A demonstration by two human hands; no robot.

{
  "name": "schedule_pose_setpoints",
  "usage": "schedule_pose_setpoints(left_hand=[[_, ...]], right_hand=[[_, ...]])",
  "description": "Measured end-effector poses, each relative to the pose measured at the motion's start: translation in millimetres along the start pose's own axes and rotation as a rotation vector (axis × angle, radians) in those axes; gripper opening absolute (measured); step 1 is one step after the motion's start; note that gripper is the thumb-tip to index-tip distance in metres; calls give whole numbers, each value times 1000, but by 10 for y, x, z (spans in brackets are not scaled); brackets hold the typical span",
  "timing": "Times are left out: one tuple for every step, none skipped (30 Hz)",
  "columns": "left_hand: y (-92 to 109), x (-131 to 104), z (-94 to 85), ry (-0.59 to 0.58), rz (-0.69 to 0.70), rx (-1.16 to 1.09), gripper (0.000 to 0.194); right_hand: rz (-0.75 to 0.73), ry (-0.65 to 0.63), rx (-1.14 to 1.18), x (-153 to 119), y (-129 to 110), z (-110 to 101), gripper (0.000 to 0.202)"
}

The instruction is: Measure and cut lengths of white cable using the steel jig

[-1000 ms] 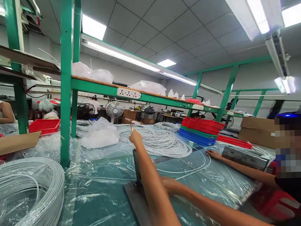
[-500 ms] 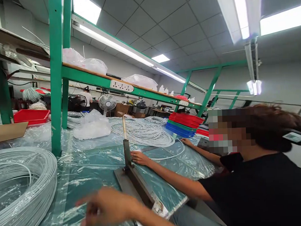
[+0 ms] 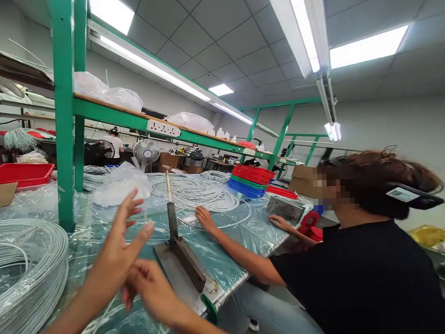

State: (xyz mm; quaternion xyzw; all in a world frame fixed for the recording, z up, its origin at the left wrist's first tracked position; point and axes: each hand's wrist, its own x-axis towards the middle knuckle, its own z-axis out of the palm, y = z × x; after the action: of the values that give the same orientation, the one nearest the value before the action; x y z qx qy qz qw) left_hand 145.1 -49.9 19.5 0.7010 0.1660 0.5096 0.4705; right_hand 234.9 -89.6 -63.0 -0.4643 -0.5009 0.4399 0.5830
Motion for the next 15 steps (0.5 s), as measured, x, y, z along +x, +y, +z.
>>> schedule_pose_setpoints(left_hand=[[-80, 19, 30, -123, -29, 100, 60], [-153, 30, 46, -243, -66, 182, 64], [-217, 31, 47, -358, -109, 251, 67], [-269, 20, 33, -465, -154, 313, 69], [-311, -3, 4, -560, -196, 373, 69], [-345, -38, -35, -642, -229, 430, 68], [-374, -83, -81, -705, -253, 484, 65], [-402, -136, -129, -752, -273, 527, 62], [-431, -194, -176, -786, -291, 553, 59], [-461, -253, -220, -811, -307, 567, 57], [-491, -311, -260, -828, -320, 573, 55], [-520, -362, -296, -845, -329, 579, 53], [-546, -404, -329, -862, -334, 596, 50], [-567, -434, -362, -877, -326, 622, 48], [-583, -451, -396, -888, -312, 655, 46]], right_hand=[[-39, 112, 17, 72, -33, -109, 46], [-69, 215, 31, 136, -68, -236, 44], [-84, 305, 47, 189, -105, -378, 42], [-95, 380, 62, 225, -143, -528, 41], [-109, 439, 75, 241, -180, -682, 40], [-123, 493, 84, 237, -217, -836, 40], [-140, 551, 92, 215, -254, -987, 40], [-156, 605, 98, 177, -291, -1133, 41], [-168, 654, 101, 128, -328, -1274, 40], [-175, 698, 103, 73, -363, -1412, 39], [-175, 740, 104, 16, -395, -1549, 37], [-169, 782, 105, -40, -423, -1686, 35], [-158, 827, 106, -92, -445, -1824, 32], [-142, 875, 105, -142, -460, -1965, 29], [-121, 928, 101, -191, -469, -2106, 28]])
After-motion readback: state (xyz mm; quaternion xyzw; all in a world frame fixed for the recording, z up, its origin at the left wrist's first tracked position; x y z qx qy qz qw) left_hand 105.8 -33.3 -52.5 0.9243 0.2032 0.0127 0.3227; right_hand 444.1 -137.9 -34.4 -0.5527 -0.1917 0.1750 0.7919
